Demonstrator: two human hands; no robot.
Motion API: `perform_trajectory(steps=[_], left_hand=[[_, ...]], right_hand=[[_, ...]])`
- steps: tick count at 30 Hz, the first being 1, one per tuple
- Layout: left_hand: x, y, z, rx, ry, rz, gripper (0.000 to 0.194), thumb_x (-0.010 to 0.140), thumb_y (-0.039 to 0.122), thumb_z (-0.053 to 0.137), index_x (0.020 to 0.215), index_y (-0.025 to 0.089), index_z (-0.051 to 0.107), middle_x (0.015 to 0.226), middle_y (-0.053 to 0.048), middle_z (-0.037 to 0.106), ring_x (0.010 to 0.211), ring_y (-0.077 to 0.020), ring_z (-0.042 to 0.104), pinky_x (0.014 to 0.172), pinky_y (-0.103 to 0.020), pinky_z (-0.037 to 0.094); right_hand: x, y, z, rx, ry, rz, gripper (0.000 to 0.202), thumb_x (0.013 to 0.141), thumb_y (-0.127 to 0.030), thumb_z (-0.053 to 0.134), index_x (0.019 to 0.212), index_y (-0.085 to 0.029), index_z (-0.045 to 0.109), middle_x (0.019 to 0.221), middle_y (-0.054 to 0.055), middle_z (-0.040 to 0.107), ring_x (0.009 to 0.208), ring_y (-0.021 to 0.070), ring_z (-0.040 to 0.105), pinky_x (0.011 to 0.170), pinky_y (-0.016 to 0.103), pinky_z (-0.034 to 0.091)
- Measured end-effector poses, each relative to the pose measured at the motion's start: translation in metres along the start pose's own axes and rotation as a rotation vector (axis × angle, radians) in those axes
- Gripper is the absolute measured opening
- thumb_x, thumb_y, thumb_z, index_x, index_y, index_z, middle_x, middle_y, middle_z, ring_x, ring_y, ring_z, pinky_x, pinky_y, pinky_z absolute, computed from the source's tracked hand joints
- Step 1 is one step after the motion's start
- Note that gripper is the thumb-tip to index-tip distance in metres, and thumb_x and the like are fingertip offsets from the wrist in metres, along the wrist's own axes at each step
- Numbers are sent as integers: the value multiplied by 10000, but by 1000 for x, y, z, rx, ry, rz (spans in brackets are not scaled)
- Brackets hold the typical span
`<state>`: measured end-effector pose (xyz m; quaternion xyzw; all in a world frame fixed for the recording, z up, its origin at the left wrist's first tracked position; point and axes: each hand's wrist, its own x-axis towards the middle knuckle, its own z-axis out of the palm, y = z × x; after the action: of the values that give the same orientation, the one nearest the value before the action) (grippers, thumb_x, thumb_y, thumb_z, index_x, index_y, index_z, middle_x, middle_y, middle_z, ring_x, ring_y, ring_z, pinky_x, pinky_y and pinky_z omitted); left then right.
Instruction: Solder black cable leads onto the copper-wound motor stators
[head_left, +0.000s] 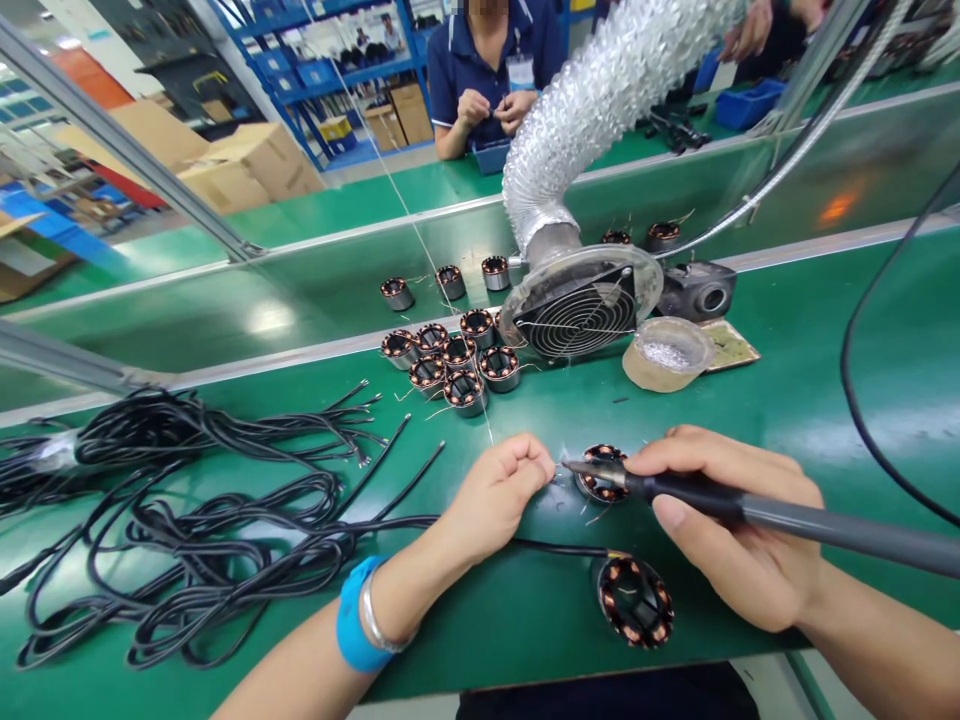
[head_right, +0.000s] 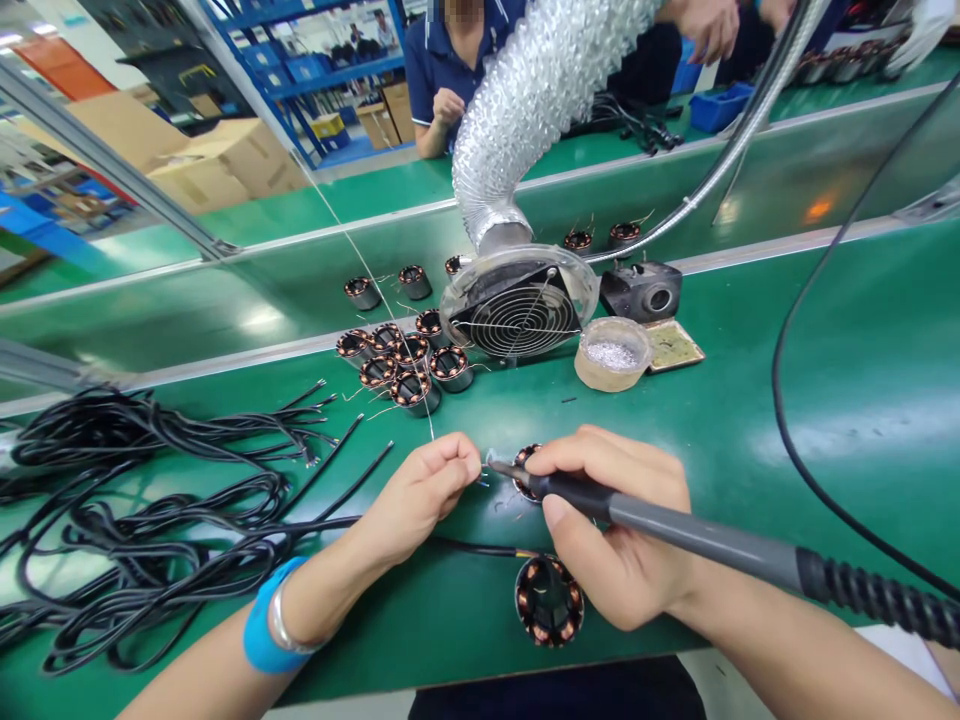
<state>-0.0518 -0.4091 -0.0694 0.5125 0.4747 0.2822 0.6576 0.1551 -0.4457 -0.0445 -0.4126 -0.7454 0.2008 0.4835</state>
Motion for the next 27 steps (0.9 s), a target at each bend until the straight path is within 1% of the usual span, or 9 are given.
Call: perform_trajectory(steps=[3, 6, 10, 12, 16, 20, 27], left_hand=[[0, 0, 0, 1, -8, -2, 172, 774, 324, 535, 687, 187, 478, 513, 100, 268, 468, -69, 198, 488, -217, 181], [0, 0, 0, -8, -12, -9, 178, 771, 336, 537, 692, 187, 478, 509, 106, 263, 463, -67, 193, 486, -217, 178], [1, -1, 0, -1, -17, -11, 172, 771, 330, 526, 690, 186, 479, 511, 108, 272, 456, -64, 190, 483, -220, 173], [1, -1, -1, 5, -17, -13, 165, 770, 325, 520, 690, 187, 479, 509, 110, 273, 453, -64, 190, 482, -223, 171], [1, -1, -1, 9, -13, -11, 160, 769, 322, 513, 688, 189, 477, 507, 112, 270, 453, -65, 187, 482, -224, 175], [0, -1, -1, 18, -12, -12, 161, 768, 322, 515, 687, 187, 477, 517, 109, 281, 461, -65, 189, 483, -223, 179], [0, 0, -1, 22, -11, -3, 168, 772, 328, 510, 685, 189, 474, 523, 107, 286, 460, -65, 189, 483, -224, 179]], right_hand=[[-2, -1, 2, 0, 13, -23, 201, 826, -144, 520, 974, -241, 615, 741, 16, 660, 558, 153, 566, 496, 306, 443], [-1, -4, 4, -9, -5, -71, 234, 810, -120, 515, 994, -224, 616, 706, 13, 637, 517, 137, 504, 494, 295, 418], [-1, -4, 7, -17, -17, -207, 233, 785, -90, 504, 967, -159, 632, 632, 15, 566, 492, 132, 447, 478, 291, 350], [-1, -3, 8, -15, -12, -249, 237, 767, -67, 508, 953, -145, 633, 616, 13, 546, 485, 130, 436, 476, 293, 322], [-3, -4, 7, -2, -14, -241, 270, 755, -52, 515, 975, -143, 643, 609, 14, 536, 496, 142, 458, 484, 303, 335], [-2, -6, 5, 19, 13, -219, 284, 756, -53, 514, 986, -144, 654, 621, 15, 542, 499, 143, 461, 483, 304, 353], [-2, -4, 5, 32, 12, -230, 289, 740, -30, 512, 974, -122, 656, 634, 27, 553, 506, 138, 453, 480, 313, 340]])
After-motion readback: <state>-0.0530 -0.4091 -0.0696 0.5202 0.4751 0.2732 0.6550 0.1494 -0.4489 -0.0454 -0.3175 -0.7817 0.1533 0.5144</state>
